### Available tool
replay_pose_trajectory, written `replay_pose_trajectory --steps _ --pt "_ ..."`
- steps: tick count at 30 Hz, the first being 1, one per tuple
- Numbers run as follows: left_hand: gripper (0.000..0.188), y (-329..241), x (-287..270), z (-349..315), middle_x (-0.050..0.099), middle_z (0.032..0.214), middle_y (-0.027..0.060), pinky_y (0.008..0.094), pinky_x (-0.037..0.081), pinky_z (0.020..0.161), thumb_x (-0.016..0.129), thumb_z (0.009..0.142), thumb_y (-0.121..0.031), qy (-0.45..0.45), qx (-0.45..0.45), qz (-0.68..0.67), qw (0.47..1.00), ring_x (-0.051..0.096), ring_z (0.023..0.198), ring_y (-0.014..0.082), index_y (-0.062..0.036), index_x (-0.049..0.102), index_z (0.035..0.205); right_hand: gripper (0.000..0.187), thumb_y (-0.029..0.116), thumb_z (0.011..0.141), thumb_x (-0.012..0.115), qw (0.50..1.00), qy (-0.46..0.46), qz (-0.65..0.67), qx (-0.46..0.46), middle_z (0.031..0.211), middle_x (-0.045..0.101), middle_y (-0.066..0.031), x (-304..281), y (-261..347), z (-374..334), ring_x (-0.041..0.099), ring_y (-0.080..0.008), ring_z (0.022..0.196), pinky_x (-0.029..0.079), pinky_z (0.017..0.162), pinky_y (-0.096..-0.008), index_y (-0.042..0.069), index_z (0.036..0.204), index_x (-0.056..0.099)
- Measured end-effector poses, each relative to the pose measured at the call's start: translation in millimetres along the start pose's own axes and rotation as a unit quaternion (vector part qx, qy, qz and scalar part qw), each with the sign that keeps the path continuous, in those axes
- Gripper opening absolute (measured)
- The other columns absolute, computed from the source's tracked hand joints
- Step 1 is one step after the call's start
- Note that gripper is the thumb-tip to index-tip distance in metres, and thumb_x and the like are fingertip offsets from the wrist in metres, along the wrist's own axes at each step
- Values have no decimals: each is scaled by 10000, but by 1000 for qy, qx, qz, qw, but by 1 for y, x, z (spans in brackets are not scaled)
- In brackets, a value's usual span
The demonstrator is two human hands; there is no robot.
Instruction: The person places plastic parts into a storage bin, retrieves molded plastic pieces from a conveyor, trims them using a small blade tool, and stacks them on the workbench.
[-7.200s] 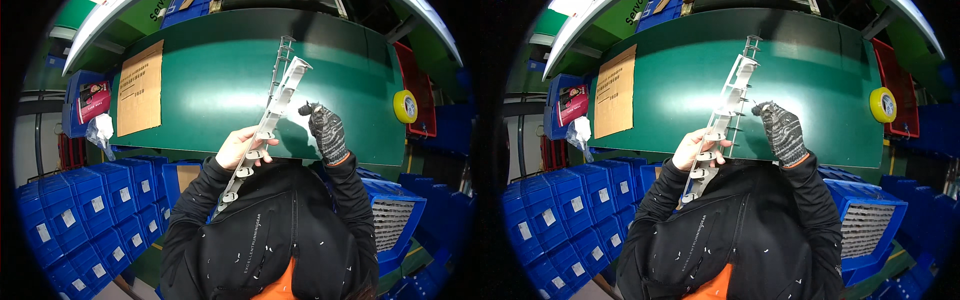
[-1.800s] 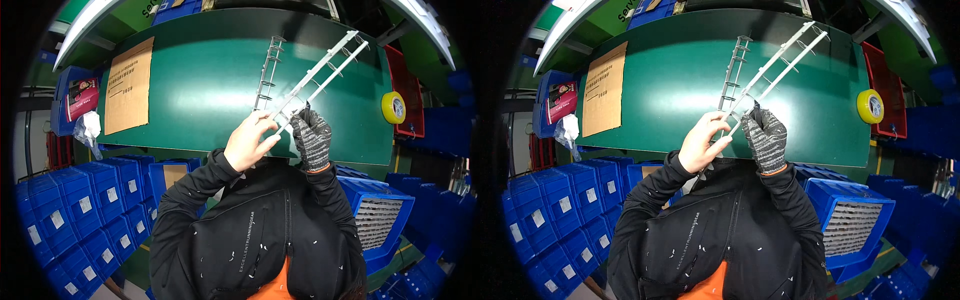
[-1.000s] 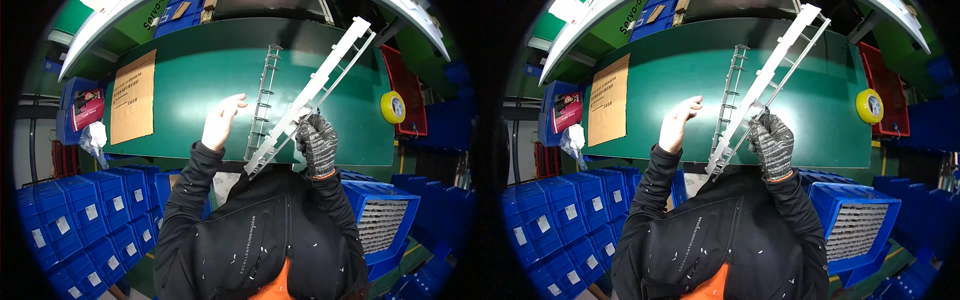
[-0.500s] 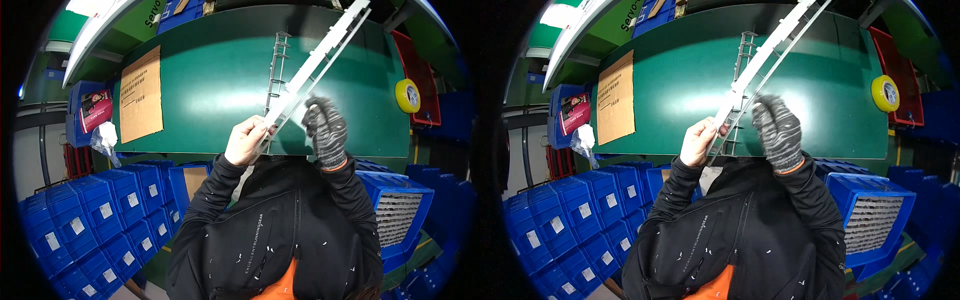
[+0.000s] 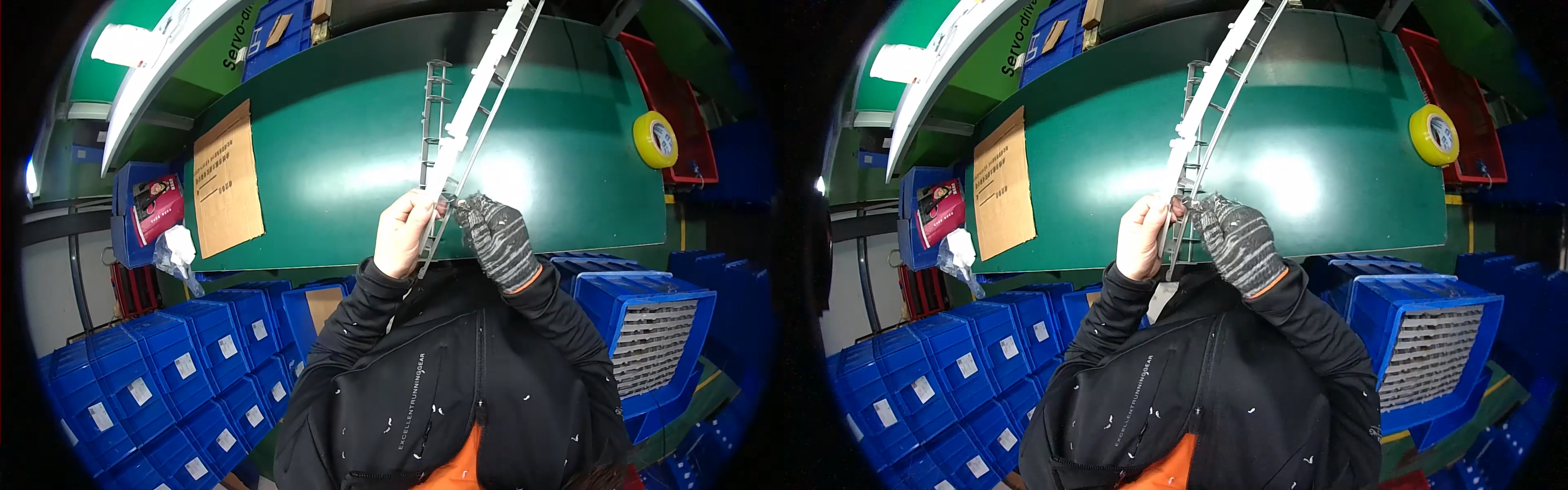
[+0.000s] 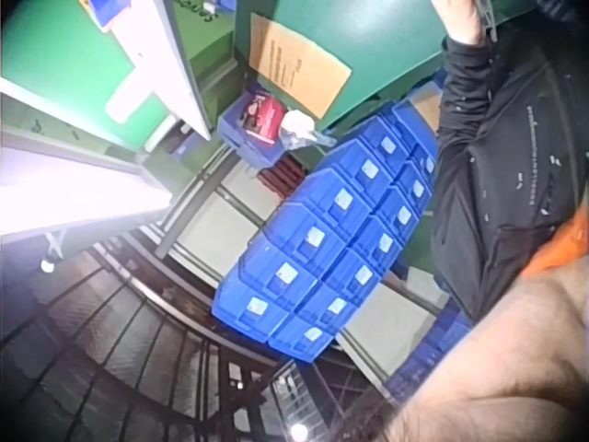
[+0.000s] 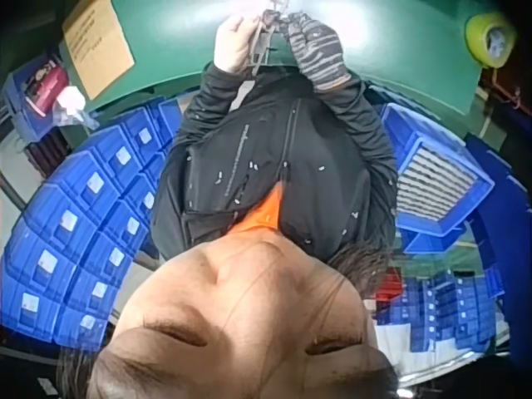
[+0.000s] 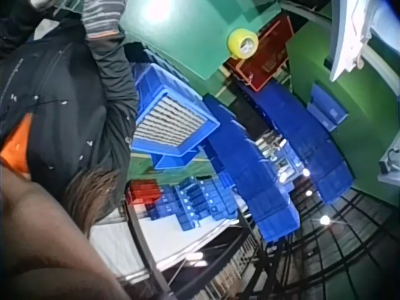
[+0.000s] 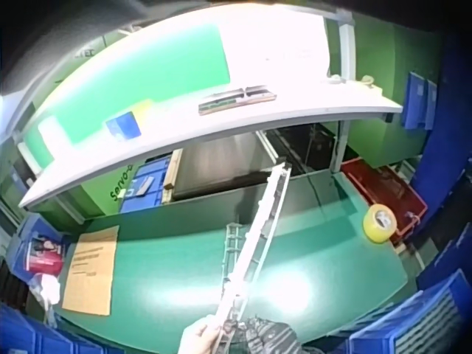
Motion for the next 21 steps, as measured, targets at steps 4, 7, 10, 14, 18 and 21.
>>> replay_pose_trajectory --steps 4,7,10,14,18,21 --pt "111 -11 -1 6 563 796 57 263 411 704 554 816 -68 -45 146 347 925 512 755 122 12 545 740 334 334 850 504 790 318 472 228 527 496 -29 -4 3 -7 450 -107 406 334 388 -230 23 738 551" --pt "119 -9 -8 9 556 758 38 252 406 691 547 823 -79 -43 151 396 905 505 731 113 7 545 741 407 400 860 475 837 217 478 153 481 453 15 -17 17 -9 369 -32 359 238 340 -174 18 735 542" --pt "215 -3 -7 7 554 777 48 239 401 689 508 857 -197 -3 4 75 997 515 718 133 -5 547 767 282 300 861 497 875 -23 420 242 515 475 12 -28 -20 5 388 -33 377 277 336 -172 26 826 553" --pt "254 6 -5 5 544 771 63 248 409 671 511 852 -248 114 -186 -60 974 513 712 134 -12 537 762 184 225 834 547 900 -108 343 246 564 495 9 -27 -10 8 404 -38 401 305 358 -174 46 872 556" --pt "186 7 4 -2 512 733 59 294 444 731 481 853 -185 130 -225 -133 956 533 775 171 -20 508 773 187 205 814 564 890 -98 402 191 539 462 26 -23 -9 15 362 -32 380 252 335 -171 28 873 553" --pt "365 -12 11 -6 553 845 78 262 439 727 441 879 -140 156 -27 167 973 525 790 132 -41 367 1222 176 196 810 564 889 -90 408 189 528 455 27 -25 -3 27 358 -31 375 254 334 -177 24 844 553"
Point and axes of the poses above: each hand's wrist, its own z-axis towards the middle knuckle, its own x-axis out of the palm, y = z × x, the point moved 3 cm from there along z, towards the middle knuckle
